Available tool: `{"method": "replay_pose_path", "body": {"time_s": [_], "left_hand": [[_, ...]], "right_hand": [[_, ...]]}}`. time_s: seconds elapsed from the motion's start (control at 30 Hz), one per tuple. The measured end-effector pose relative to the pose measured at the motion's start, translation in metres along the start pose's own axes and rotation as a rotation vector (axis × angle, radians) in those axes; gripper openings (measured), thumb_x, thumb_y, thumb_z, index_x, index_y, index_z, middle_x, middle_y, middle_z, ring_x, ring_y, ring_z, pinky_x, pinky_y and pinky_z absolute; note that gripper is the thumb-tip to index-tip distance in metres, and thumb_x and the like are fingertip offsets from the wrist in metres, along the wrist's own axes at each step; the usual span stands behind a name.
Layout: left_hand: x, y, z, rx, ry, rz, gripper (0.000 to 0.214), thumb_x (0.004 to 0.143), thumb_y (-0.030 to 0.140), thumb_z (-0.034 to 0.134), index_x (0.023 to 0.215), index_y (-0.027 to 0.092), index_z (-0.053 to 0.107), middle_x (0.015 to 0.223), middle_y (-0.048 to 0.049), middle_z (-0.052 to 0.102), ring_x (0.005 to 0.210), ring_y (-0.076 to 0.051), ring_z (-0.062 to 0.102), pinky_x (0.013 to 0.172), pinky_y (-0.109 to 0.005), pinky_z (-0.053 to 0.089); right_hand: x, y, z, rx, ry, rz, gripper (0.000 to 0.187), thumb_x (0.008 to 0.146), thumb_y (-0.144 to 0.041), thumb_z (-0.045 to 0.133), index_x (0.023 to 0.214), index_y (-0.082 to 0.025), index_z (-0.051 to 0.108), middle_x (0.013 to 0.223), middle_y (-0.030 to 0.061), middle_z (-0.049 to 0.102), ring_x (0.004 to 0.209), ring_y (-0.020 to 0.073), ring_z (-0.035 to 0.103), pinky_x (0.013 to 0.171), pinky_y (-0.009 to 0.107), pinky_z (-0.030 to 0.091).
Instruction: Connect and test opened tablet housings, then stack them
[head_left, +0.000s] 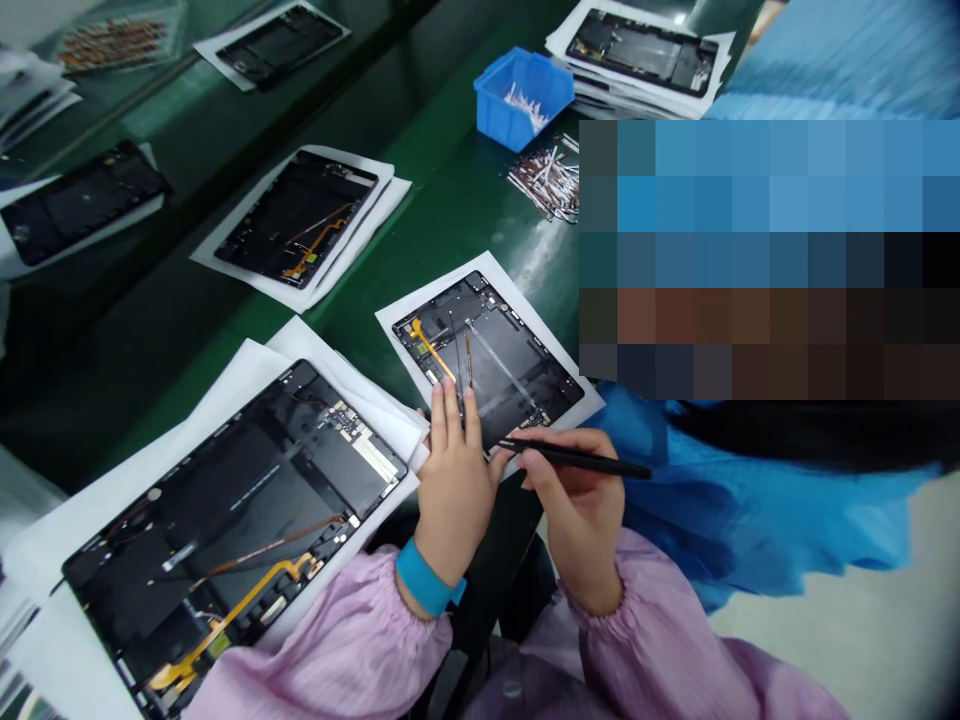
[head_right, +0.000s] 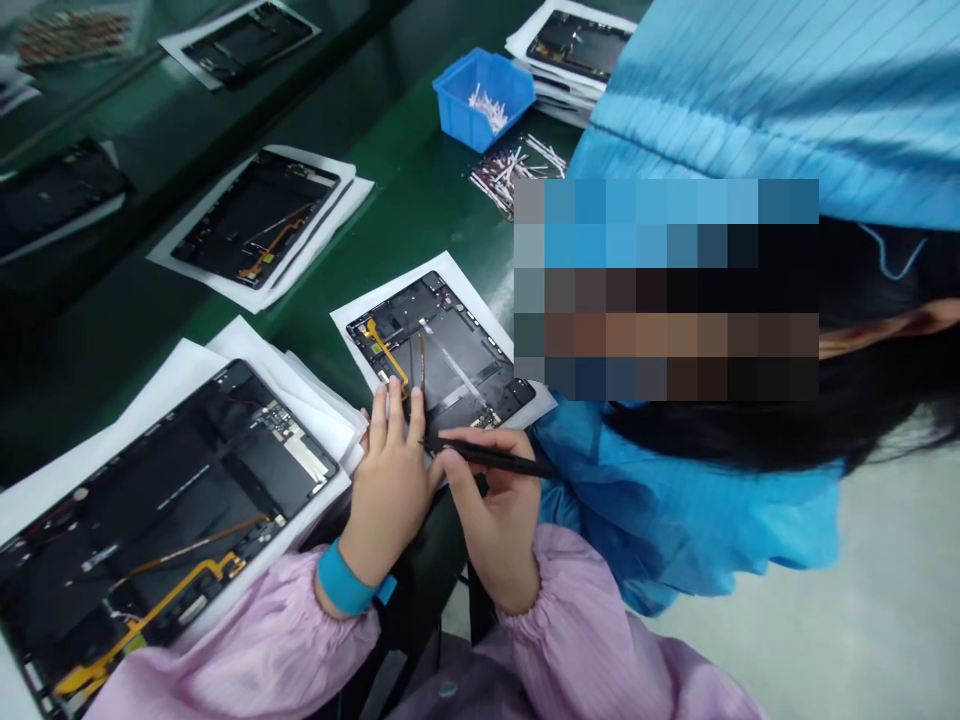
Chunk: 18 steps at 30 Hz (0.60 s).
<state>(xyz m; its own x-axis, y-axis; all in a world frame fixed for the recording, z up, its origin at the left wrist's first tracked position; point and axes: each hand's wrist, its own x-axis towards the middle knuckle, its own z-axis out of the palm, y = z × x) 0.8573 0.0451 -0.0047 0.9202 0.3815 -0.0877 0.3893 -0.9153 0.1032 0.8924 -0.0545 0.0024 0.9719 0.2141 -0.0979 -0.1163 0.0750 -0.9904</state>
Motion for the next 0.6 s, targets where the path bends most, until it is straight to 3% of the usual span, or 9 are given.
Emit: {"method": "replay_pose_path", "body": {"time_s": [0.13,0.23,0.33,0.43,0.6], "left_hand": [[-0.037,0.0,-0.021,-0.047,-0.018,0.098,0.062,0.092,0.036,0.05,0.143,0.003,0.037,0.149,-0.0221,0.034,0.138,-0.035,0.034,0.104,-0.051,0.044],[-0.071,-0.011,-0.046,-0.157,-0.102,0.25,0.05,0.093,0.036,0.048,0.134,0.007,0.05,0.133,-0.016,0.056,0.119,-0.028,0.057,0.093,-0.042,0.055],[-0.095,-0.032,-0.069,-0.25,-0.132,0.341,0.041,0.094,0.036,0.047,0.127,0.014,0.056,0.119,-0.0091,0.067,0.104,-0.02,0.066,0.086,-0.03,0.058],[-0.112,-0.055,-0.083,-0.284,-0.078,0.366,0.037,0.094,0.037,0.049,0.125,0.019,0.059,0.116,-0.006,0.068,0.101,-0.017,0.067,0.087,-0.022,0.056],[-0.143,-0.085,-0.088,-0.281,-0.063,0.251,0.038,0.093,0.039,0.052,0.128,0.024,0.057,0.118,-0.003,0.068,0.102,-0.016,0.067,0.088,-0.019,0.054]], "right_hand": [[-0.017,-0.009,-0.011,0.185,-0.006,-0.061,0.005,0.094,-0.029,0.053,0.092,-0.025,0.055,0.082,0.0013,0.064,0.077,0.0158,0.061,0.066,0.029,0.049],[-0.034,-0.011,-0.025,0.222,-0.063,-0.021,0.026,0.098,-0.039,0.039,0.081,-0.024,0.052,0.067,0.0002,0.057,0.065,0.0163,0.054,0.061,0.03,0.045],[-0.048,-0.006,-0.036,0.024,-0.184,0.061,0.031,0.099,-0.038,0.034,0.081,-0.024,0.055,0.074,0.0022,0.059,0.07,0.0176,0.055,0.065,0.031,0.044],[-0.049,0.002,-0.039,-0.28,-0.277,0.043,0.031,0.099,-0.034,0.039,0.083,-0.023,0.064,0.086,0.0041,0.063,0.083,0.0189,0.059,0.074,0.031,0.046],[-0.021,0.007,-0.017,-0.384,-0.212,-0.1,0.018,0.093,-0.032,0.052,0.1,-0.025,0.067,0.095,0.0039,0.067,0.093,0.0205,0.063,0.08,0.032,0.05]]}}
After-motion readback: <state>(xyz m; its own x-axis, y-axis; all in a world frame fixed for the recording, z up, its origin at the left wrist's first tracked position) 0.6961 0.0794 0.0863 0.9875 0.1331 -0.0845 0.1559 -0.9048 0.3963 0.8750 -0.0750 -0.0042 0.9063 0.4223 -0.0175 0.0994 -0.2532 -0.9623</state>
